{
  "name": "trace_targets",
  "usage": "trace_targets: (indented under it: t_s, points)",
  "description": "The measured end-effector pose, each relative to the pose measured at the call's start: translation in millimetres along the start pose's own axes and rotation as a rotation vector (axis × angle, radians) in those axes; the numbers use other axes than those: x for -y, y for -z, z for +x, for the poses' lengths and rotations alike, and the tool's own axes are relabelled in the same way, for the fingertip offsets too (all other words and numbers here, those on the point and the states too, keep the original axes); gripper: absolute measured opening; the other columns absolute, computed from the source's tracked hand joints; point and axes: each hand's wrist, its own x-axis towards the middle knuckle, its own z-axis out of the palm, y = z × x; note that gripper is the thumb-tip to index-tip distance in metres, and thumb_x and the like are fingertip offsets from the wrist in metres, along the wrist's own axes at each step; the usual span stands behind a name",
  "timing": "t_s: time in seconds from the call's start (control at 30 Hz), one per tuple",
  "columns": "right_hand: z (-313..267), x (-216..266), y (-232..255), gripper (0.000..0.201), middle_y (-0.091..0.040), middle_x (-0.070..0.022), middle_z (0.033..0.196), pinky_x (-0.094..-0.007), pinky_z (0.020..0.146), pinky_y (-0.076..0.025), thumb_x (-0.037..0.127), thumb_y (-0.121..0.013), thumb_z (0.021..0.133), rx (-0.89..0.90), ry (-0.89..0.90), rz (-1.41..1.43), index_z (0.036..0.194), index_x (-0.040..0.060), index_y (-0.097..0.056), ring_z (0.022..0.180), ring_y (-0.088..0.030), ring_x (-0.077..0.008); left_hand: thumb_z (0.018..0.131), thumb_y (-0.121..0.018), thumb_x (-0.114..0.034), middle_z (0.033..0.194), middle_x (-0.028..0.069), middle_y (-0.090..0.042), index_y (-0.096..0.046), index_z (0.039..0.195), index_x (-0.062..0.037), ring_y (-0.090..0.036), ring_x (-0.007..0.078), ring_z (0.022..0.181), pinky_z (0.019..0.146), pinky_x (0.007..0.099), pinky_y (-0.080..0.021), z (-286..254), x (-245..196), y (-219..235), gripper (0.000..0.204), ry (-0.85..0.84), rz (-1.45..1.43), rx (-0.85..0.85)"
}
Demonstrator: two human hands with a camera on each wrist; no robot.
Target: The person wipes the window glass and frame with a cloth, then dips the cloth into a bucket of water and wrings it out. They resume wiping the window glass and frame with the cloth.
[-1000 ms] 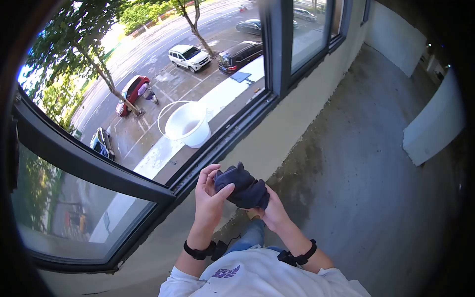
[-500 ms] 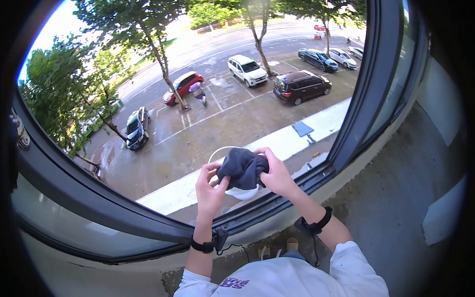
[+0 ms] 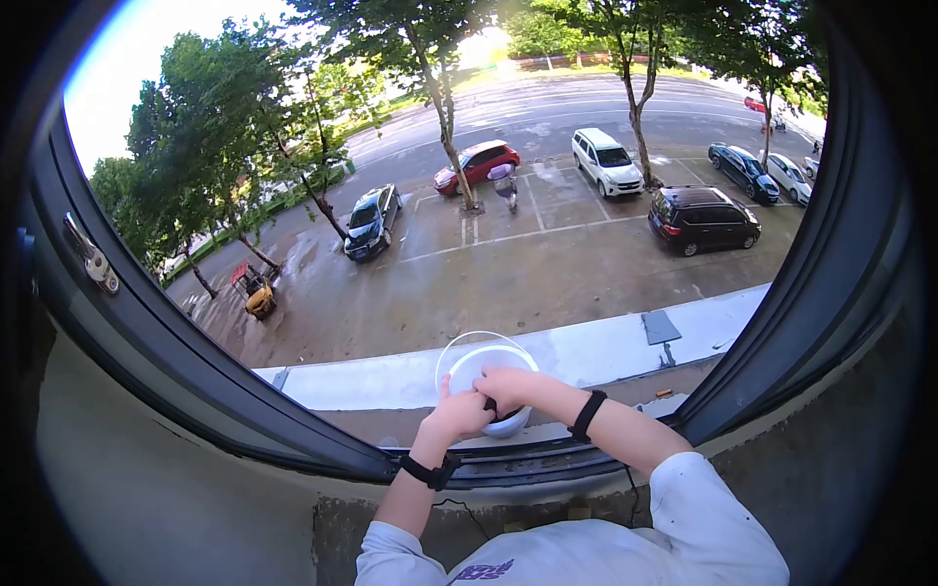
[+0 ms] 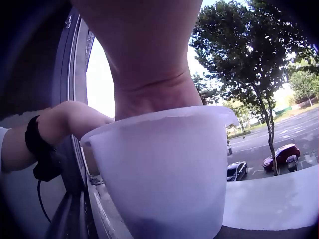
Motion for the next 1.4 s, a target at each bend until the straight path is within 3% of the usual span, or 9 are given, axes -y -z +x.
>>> trace_targets:
  t_s: [0.4, 0.57, 0.67, 0.77, 0.97, 1.07, 1.17, 1.3, 1.4]
  points:
    - [11, -10, -17, 0.067, -0.068, -0.0172, 0.111, -0.0472, 0.08, -0.056, 0.04, -0.077, 0.076, 0.079, -0.111, -0.249, 0.137, 0.0237, -0.053, 0.094, -0.071, -0.0371, 0.096, -0.042, -0.042, 0.145, 0.012, -0.059, -0.059, 0.143, -0.0116, -0.051, 0.0239, 0.14, 0.124, 0.0597, -0.001, 32, -12, -7, 0.058, 0.046, 0.207, 0.147]
    - [15, -16, -24, 0.066, -0.074, -0.0105, 0.093, -0.0444, 0.076, -0.057, 0.047, -0.071, 0.079, 0.094, -0.167, -0.33, 0.139, 0.0264, -0.053, 0.084, -0.073, -0.0326, 0.095, -0.046, -0.032, 0.144, 0.0141, -0.06, -0.063, 0.138, -0.0099, -0.053, 0.0276, 0.137, 0.122, 0.0515, -0.023, 38, -10, -2, 0.051, -0.039, 0.213, 0.25]
    - [18, -8, -20, 0.061, -0.075, -0.009, 0.101, -0.0434, 0.077, -0.057, 0.047, -0.075, 0.078, 0.066, -0.172, -0.379, 0.134, 0.0239, -0.063, 0.089, -0.074, -0.0303, 0.094, -0.06, -0.042, 0.138, 0.0141, -0.064, -0.068, 0.131, -0.011, -0.059, 0.0314, 0.129, 0.111, 0.0437, -0.041, 115, 60, -82, 0.049, -0.233, -0.022, 0.223]
    - [10, 16, 15, 0.054, -0.076, -0.0078, 0.106, -0.0434, 0.079, -0.058, 0.043, -0.083, 0.073, 0.304, -0.249, -0.489, 0.121, 0.0212, -0.074, 0.095, -0.074, -0.028, 0.092, -0.066, -0.041, 0.136, 0.0158, -0.065, -0.066, 0.133, -0.0084, -0.06, 0.0321, 0.126, 0.104, 0.0369, -0.047, 46, 18, 4, 0.052, -0.296, -0.078, 0.382]
    - [-51, 33, 96, 0.03, -0.076, -0.0152, 0.104, -0.0425, 0.077, -0.059, 0.026, -0.085, 0.072, 0.005, -0.218, -0.395, 0.097, 0.0108, -0.078, 0.096, -0.074, -0.0329, 0.084, -0.077, -0.042, 0.137, 0.0187, -0.061, -0.053, 0.143, -0.0101, -0.058, 0.0366, 0.124, 0.106, 0.0452, -0.046, 20, 13, 44, 0.071, -0.331, 0.017, 0.034]
    - [-77, 58, 130, 0.02, -0.074, -0.0169, 0.098, -0.0428, 0.072, -0.058, 0.022, -0.081, 0.076, -0.191, -0.201, -0.345, 0.086, 0.0059, -0.076, 0.089, -0.074, -0.036, 0.077, -0.083, -0.048, 0.108, 0.0145, -0.068, -0.064, 0.113, -0.0035, -0.066, 0.0321, 0.098, 0.09, 0.0426, -0.053, 54, 36, 3, 0.061, -0.531, 0.008, -0.344]
    - [-103, 85, 156, 0.018, -0.069, -0.015, 0.091, -0.0442, 0.068, -0.056, 0.023, -0.078, 0.079, -0.505, -0.091, -0.394, 0.082, 0.0053, -0.075, 0.08, -0.072, -0.0357, 0.08, -0.085, -0.043, 0.099, 0.009, -0.066, -0.063, 0.108, -0.0041, -0.063, 0.0246, 0.092, 0.086, 0.0377, -0.051, 56, 19, 5, 0.052, -0.498, -0.637, -0.083]
    - [-111, 94, 165, 0.017, -0.063, -0.0119, 0.09, -0.0441, 0.066, -0.055, 0.024, -0.076, 0.08, -0.631, -0.077, -0.387, 0.082, 0.0064, -0.074, 0.075, -0.071, -0.0341, 0.085, -0.082, -0.027, 0.097, 0.0045, -0.067, -0.064, 0.11, -0.0062, -0.062, 0.018, 0.093, 0.083, 0.0348, -0.05, 40, 11, 21, 0.038, -0.462, -0.924, -0.208]
    - [-105, 92, 152, 0.018, -0.061, -0.0129, 0.097, -0.0441, 0.067, -0.056, 0.024, -0.075, 0.081, -0.696, -0.047, -0.329, 0.084, 0.006, -0.074, 0.077, -0.07, -0.034, 0.081, -0.072, -0.012, 0.1, 0.0166, -0.071, -0.063, 0.114, -0.0033, -0.068, 0.0303, 0.098, 0.085, 0.0408, -0.053, 39, 23, 23, 0.035, -0.444, -0.701, -0.315]
